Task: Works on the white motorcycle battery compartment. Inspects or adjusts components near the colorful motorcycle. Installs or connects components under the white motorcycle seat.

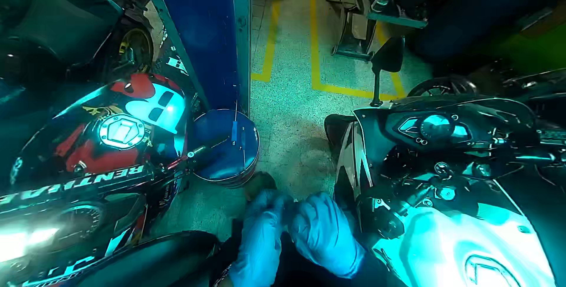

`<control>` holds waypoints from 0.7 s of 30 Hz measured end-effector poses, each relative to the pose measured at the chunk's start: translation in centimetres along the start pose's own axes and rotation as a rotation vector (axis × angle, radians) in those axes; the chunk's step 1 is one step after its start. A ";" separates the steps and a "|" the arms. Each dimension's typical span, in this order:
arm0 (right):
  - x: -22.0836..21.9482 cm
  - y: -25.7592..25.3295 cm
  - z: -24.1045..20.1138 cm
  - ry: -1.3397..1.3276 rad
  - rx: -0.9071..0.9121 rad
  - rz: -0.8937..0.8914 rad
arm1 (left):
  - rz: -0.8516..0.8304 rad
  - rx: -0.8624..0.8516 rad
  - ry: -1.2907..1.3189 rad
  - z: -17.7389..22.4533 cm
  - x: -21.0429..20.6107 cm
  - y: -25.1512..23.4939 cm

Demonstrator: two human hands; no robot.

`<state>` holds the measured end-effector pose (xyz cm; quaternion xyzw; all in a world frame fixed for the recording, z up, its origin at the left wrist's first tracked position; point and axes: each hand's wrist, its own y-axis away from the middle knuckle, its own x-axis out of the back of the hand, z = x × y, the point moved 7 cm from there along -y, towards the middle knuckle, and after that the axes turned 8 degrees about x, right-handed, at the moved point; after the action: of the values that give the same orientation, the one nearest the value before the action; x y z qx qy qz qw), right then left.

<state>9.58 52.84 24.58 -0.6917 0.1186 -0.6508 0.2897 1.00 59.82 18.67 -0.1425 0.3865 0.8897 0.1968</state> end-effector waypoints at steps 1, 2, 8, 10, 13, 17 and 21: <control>-0.1 0.3 -0.1 0.024 0.036 0.006 | 0.015 0.031 0.028 -0.1 0.0 0.0; -0.1 0.6 -0.2 0.055 0.075 0.019 | 0.025 0.058 0.060 -0.1 0.0 0.1; 1.0 1.7 0.4 0.023 0.135 0.156 | 0.021 0.254 0.379 0.3 -1.1 0.5; 1.3 1.7 0.5 -0.037 0.083 0.215 | -0.015 0.253 0.418 0.7 -1.4 0.6; 1.4 1.5 1.0 -0.146 -0.018 0.260 | -0.087 0.202 0.434 1.4 -1.8 0.7; 0.9 1.1 2.6 -0.377 -0.309 0.299 | -0.266 0.101 0.489 1.9 -2.2 -0.1; 1.1 0.7 4.2 -0.558 -0.469 0.322 | -0.443 0.025 0.448 2.1 -2.0 -0.7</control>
<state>13.93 52.73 25.19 -0.8619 0.2876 -0.3394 0.2434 2.89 61.33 20.40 -0.4130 0.3907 0.7669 0.2975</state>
